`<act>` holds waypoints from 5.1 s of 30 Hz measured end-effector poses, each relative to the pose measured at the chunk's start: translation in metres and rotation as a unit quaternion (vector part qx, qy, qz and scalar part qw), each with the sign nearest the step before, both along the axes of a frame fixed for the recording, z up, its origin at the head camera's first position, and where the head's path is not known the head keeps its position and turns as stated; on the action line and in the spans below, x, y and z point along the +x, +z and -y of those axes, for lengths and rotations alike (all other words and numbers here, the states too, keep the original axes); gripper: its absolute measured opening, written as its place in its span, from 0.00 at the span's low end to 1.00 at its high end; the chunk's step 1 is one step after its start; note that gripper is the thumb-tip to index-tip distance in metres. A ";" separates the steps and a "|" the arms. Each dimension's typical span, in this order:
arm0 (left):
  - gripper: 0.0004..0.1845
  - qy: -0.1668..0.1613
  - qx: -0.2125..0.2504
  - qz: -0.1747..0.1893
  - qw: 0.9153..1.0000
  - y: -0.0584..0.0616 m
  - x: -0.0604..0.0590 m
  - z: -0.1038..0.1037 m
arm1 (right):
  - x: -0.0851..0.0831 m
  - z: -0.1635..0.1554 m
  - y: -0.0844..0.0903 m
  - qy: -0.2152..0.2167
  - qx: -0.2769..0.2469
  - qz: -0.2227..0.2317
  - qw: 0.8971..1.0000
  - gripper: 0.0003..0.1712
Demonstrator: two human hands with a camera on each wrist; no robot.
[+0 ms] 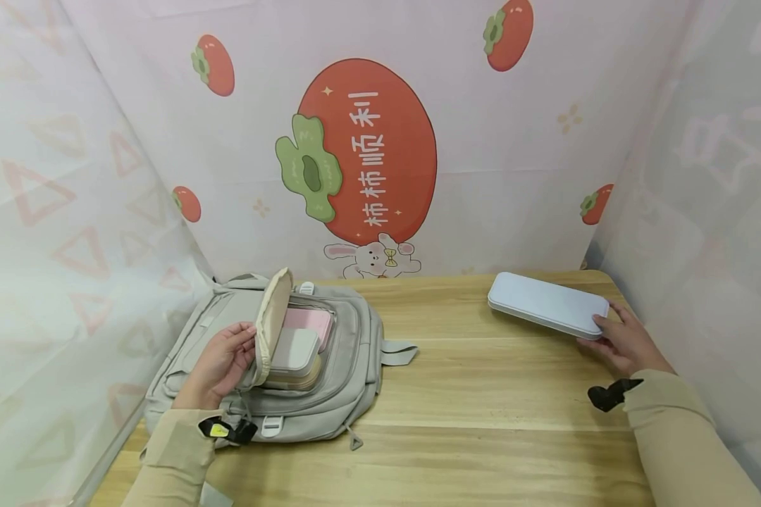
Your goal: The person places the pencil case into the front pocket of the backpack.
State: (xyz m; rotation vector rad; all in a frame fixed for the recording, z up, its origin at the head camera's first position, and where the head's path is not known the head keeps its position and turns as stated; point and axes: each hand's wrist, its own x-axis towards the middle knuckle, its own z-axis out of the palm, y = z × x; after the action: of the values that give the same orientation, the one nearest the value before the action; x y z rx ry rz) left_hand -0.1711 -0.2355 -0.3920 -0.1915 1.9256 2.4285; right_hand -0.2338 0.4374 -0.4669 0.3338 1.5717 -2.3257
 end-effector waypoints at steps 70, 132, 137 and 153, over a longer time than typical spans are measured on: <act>0.12 0.005 0.010 -0.002 1.000 0.003 0.002 0.001 | -0.019 0.074 0.021 0.054 0.087 -0.039 0.994 0.45; 0.10 0.002 0.002 0.004 1.000 0.002 0.003 0.002 | -0.030 0.132 0.019 0.084 0.070 -0.040 0.993 0.43; 0.10 0.006 0.001 0.006 1.000 0.003 0.003 0.002 | -0.030 0.133 0.019 0.083 0.070 -0.044 0.993 0.43; 0.11 0.013 0.003 0.019 1.000 0.002 0.002 0.000 | -0.031 0.152 0.021 0.080 0.071 -0.044 0.993 0.42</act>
State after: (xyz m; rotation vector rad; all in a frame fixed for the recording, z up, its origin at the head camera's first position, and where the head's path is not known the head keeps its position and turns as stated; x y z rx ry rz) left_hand -0.1696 -0.2360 -0.3903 -0.2616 1.9117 2.4288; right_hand -0.2646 0.2853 -0.4457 0.1340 1.7418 -2.1403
